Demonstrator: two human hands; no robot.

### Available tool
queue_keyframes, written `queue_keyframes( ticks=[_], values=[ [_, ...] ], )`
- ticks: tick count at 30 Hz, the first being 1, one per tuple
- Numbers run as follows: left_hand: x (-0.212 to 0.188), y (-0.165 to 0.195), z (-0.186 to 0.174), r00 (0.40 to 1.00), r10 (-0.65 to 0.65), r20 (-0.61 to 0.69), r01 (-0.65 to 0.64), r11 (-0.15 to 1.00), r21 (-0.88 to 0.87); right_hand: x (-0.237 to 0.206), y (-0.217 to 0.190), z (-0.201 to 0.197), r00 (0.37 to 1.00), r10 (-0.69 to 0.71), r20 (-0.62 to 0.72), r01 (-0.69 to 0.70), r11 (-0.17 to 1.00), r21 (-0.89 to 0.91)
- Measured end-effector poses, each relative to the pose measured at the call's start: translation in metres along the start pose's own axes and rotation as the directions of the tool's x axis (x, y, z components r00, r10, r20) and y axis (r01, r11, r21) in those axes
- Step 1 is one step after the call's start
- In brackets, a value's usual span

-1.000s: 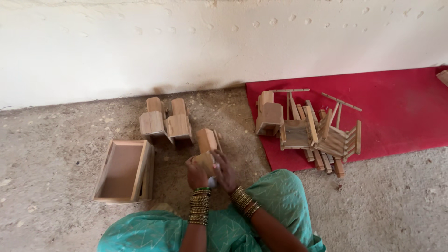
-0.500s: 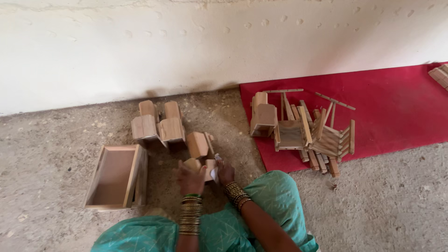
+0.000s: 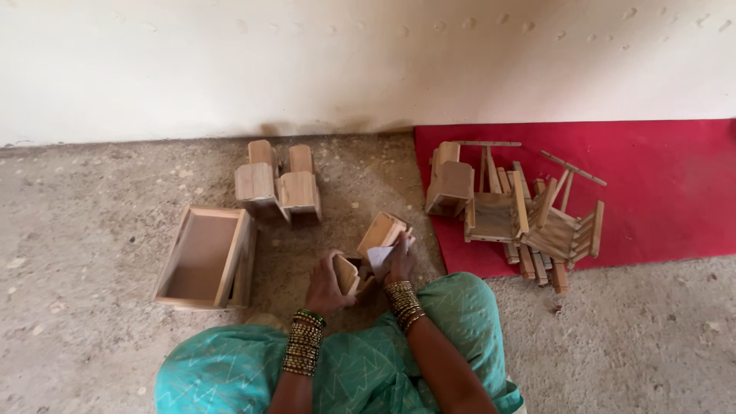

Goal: The person sits on the floor and wipes small wooden toy furniture pieces one at a time with a cloth, turning each piece to clean its surfaces and setting it aside on a red mat with the other cleaned toys.

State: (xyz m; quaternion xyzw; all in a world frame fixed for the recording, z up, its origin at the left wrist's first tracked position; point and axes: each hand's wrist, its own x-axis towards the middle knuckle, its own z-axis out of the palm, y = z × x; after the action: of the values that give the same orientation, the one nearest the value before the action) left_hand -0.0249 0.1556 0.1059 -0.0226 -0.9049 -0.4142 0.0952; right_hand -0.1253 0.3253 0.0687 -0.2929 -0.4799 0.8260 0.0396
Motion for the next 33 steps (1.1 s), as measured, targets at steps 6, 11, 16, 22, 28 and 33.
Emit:
queue_keyframes(
  ticks=[6, 11, 16, 22, 28, 33],
  values=[
    [0.003, -0.016, -0.009, 0.999, -0.005, -0.046, -0.003, 0.985, -0.170, 0.001, -0.004, -0.003, 0.959, -0.095, 0.267, 0.165, 0.953, -0.253],
    [0.002, -0.017, 0.001, 0.932, -0.287, -0.220, 0.153, 0.864, -0.480, -0.012, 0.010, -0.001, 0.873, -0.223, 0.434, 0.478, 0.204, -0.854],
    [0.006, -0.008, 0.008, 0.863, -0.491, -0.118, 0.235, 0.597, -0.767, -0.030, 0.020, -0.022, 0.538, -0.561, 0.628, 0.781, 0.053, -0.622],
    [0.016, 0.011, 0.032, 0.915, -0.383, 0.125, 0.381, 0.721, -0.579, -0.038, -0.012, -0.033, 0.806, -0.347, 0.480, 0.576, 0.272, -0.771],
    [0.018, 0.012, 0.038, 0.952, -0.209, 0.225, 0.301, 0.777, -0.553, -0.053, -0.027, -0.045, 0.560, -0.585, 0.587, 0.815, 0.263, -0.516],
    [0.014, 0.007, 0.033, 0.965, -0.188, 0.183, 0.252, 0.477, -0.842, -0.058, 0.005, -0.047, 0.958, -0.009, 0.286, -0.012, 0.997, 0.073]
  ],
)
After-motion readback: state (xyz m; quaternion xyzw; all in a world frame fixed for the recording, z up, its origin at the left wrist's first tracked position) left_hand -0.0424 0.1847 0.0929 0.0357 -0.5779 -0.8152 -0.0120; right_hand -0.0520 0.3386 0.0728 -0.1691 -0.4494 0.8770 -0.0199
